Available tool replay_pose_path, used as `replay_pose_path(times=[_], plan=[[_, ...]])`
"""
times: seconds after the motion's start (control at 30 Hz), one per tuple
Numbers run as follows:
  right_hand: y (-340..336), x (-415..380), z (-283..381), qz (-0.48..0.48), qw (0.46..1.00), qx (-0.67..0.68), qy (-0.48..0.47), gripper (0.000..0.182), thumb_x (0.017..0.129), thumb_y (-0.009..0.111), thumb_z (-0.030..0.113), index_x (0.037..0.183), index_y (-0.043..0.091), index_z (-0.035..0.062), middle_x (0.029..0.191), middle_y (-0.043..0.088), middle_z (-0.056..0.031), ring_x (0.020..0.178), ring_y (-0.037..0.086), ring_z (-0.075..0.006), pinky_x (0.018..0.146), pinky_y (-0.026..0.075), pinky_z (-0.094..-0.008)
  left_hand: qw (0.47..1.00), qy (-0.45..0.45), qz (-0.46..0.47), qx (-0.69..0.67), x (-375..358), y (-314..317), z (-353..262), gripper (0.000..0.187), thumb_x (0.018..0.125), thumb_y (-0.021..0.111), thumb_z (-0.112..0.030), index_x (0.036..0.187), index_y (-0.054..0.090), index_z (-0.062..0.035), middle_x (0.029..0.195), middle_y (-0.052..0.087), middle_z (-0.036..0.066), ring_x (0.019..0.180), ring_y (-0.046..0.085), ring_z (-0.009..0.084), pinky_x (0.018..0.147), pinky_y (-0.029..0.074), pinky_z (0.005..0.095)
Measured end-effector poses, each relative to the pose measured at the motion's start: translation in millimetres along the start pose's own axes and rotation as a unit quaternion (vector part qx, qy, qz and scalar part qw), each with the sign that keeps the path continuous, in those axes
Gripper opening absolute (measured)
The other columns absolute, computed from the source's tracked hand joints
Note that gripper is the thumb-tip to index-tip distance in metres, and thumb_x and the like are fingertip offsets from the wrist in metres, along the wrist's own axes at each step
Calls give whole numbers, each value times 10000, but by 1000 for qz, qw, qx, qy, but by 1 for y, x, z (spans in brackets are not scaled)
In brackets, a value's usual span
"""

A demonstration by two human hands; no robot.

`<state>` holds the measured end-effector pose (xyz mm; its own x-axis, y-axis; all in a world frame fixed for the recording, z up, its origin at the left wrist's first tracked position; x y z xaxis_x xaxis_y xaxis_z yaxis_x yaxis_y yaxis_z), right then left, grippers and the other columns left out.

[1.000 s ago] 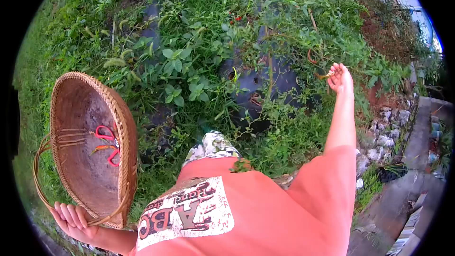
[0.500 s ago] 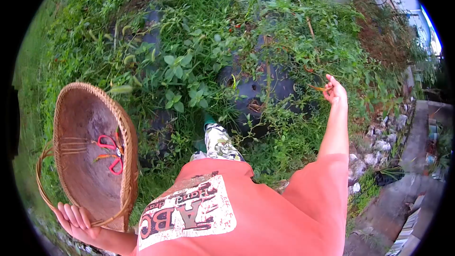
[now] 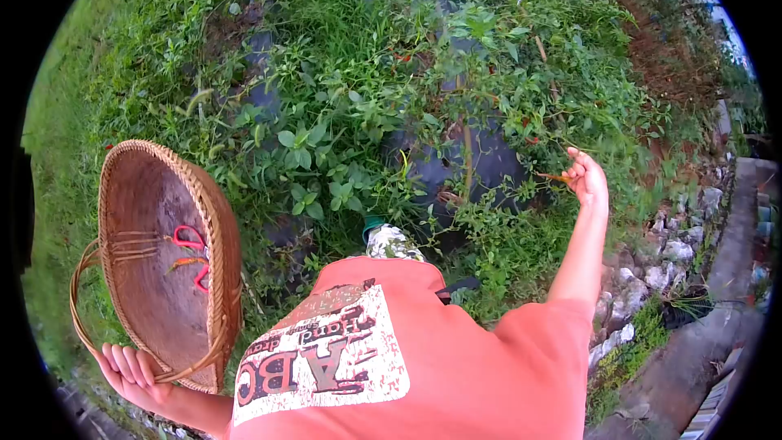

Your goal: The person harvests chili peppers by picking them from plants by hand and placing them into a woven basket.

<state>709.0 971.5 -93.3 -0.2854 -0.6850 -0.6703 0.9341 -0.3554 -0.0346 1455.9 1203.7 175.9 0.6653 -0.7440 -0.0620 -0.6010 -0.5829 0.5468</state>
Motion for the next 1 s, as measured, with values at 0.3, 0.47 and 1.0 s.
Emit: replay_pose_path(times=[0.3, 0.47, 1.0], plan=[[-4, -13, 9, -72, 987, -102, -101, 270, 873, 438, 185, 1121, 521, 119, 623, 501, 46, 644, 528, -98, 673, 404, -302, 998, -46, 41, -29, -9, 36, -1, 333, 948, 306, -255, 656, 340, -98, 461, 293, -8, 335, 240, 79, 273, 229, 202], [-4, -6, 2, -107, 930, -285, -205, 438, 787, 637, 168, 1188, 512, 44, 1159, 556, -119, 1056, 524, -197, 935, 375, -307, 994, -104, 11, -36, -5, 50, 3, 383, 942, 291, -327, 656, 382, -90, 452, 319, 11, 356, 271, 117, 323, 258, 238], [103, 53, -9, -218, 942, -118, -225, 302, 779, 624, 161, 1043, 580, 22, 883, 600, -125, 635, 602, -174, 602, 462, -277, 994, -93, -5, -56, 1, 46, 4, 381, 940, 326, -306, 648, 402, -72, 459, 315, 16, 363, 282, 120, 317, 268, 242]])
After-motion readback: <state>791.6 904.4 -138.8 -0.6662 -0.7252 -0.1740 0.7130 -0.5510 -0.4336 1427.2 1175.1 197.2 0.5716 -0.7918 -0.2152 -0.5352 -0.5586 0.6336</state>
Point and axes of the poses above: each hand's wrist, its own x-axis towards the middle knuckle, its own y-axis out of the palm, z = x × y, the point moved 7 cm from there along x, towards the middle knuckle
